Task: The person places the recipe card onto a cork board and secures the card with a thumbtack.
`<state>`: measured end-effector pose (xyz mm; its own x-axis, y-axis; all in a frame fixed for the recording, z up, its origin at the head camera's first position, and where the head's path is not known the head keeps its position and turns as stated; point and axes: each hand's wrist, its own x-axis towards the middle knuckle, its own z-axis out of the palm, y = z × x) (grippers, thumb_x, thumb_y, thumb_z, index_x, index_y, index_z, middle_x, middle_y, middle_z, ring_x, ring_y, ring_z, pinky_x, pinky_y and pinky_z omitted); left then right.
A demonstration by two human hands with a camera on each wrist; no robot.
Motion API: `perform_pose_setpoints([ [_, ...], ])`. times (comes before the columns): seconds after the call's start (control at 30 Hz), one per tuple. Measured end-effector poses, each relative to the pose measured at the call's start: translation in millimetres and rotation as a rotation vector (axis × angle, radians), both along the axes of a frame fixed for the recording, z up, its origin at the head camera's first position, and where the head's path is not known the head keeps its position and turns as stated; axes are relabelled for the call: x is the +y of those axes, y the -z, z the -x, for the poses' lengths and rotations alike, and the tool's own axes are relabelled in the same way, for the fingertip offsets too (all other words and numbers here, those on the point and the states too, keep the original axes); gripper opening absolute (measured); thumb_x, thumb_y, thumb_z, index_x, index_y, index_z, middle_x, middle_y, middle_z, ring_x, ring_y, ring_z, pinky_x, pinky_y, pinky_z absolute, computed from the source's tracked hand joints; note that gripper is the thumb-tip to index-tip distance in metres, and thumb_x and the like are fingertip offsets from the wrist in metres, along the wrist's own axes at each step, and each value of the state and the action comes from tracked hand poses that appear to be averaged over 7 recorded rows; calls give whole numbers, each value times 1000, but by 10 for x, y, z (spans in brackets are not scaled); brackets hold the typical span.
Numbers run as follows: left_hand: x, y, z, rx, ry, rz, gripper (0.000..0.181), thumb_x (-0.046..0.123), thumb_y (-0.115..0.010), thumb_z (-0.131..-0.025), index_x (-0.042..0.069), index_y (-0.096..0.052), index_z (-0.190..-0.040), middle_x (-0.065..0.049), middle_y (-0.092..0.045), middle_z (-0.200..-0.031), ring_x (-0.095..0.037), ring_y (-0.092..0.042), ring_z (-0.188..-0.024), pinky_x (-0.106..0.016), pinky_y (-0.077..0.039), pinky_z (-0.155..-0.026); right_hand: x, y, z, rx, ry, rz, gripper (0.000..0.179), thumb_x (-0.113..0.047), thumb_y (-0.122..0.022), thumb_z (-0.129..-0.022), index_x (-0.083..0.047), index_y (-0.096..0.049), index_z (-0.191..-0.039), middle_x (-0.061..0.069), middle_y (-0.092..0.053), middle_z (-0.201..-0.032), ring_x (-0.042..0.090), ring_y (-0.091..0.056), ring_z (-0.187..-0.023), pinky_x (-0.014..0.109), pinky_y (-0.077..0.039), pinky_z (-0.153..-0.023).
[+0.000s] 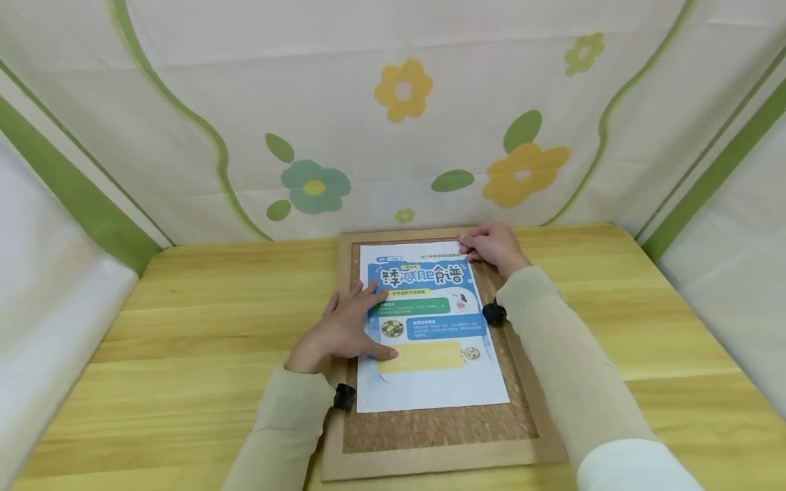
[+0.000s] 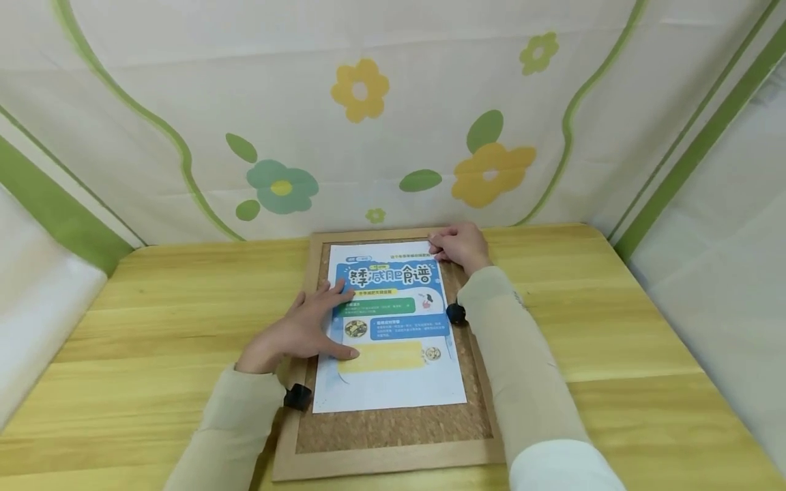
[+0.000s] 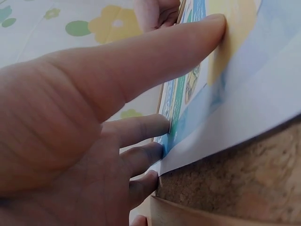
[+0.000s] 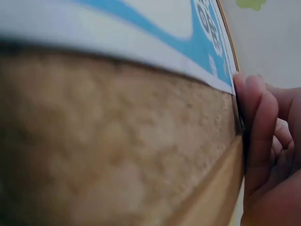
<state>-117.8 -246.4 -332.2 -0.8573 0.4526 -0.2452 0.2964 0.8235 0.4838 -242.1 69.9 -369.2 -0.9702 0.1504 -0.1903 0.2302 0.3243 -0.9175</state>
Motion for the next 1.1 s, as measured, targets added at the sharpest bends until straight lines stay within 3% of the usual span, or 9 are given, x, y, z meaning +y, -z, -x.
perform_pose_setpoints([
  [0.53, 15, 49, -9, 9, -19, -21, 108, 38, -94, -83, 12, -34, -170, -7, -11, -183, -33, -2, -171, -64, 8, -135, 22, -59, 0, -38, -71, -31, 36, -26, -68, -108, 1, -72, -130, -3, -75, -85, 3, -69, -67, 16, -60, -68],
  [0.8, 62, 69, 3, 28, -15, -27, 109, 39, -95, -82, 14, -35, -170, -5, -13, -183, -32, -1, -171, -64, 6, -135, 48, -60, -3, -44, -34, -74, 34, -27, -69, -107, -1, -74, -129, -3, -74, -83, 4, -69, -65, 17, -60, -67],
  [1.1, 86, 90, 7, 45, -12, -34, 109, 39, -96, -81, 12, -38, -168, -8, -17, -182, -35, -6, -171, -65, 4, -135, 69, -64, -26, -47, -5, -49, 34, -28, -71, -106, -2, -74, -127, -6, -75, -79, 4, -68, -63, 17, -59, -65],
])
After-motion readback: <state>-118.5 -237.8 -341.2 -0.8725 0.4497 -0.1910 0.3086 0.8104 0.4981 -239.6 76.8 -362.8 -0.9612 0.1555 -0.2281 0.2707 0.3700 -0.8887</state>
